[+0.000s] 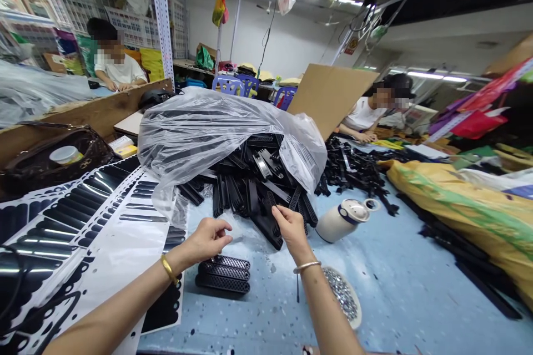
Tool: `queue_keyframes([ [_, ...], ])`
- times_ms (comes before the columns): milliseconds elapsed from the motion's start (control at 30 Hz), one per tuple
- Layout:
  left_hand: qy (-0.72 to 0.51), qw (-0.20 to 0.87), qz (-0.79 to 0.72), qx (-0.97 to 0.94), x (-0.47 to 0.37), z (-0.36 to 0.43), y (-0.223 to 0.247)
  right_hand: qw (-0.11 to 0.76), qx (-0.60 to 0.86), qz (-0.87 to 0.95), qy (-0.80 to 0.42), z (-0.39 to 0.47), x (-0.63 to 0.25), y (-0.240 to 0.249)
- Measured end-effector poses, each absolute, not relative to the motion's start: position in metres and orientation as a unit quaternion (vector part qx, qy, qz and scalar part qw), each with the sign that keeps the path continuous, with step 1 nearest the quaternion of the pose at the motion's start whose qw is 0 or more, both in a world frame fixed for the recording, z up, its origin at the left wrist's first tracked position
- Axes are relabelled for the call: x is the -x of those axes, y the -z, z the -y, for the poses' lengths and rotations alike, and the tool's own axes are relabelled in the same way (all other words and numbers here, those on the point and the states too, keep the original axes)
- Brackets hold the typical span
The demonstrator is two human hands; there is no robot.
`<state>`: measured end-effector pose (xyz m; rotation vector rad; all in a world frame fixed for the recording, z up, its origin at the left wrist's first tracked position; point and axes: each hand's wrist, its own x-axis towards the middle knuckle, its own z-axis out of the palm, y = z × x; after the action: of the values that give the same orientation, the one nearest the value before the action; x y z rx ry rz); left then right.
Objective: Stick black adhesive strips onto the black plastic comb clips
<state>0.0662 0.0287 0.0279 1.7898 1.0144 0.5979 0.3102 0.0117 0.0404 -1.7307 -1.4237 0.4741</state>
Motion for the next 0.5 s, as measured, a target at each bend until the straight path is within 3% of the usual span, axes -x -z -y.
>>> queue_keyframes([
  [200, -0.277, 0.630, -0.397, -0.607, -0.080, -0.018, -0.033, 0.459, 0.643, 0.536, -0.297, 0.049, -0.269, -0.054],
  [333, -0.343, 0.565, -0.376, -0.650, -0.068, -0.014, -0.039, 0.374, 0.620, 0.615, -0.312, 0.083, -0.236, -0.070],
  [500, -0.253, 0.506, -0.289, -0.772, -0.027, -0.001, -0.054, 0.312, 0.590, 0.670, -0.324, 0.111, -0.216, -0.072],
])
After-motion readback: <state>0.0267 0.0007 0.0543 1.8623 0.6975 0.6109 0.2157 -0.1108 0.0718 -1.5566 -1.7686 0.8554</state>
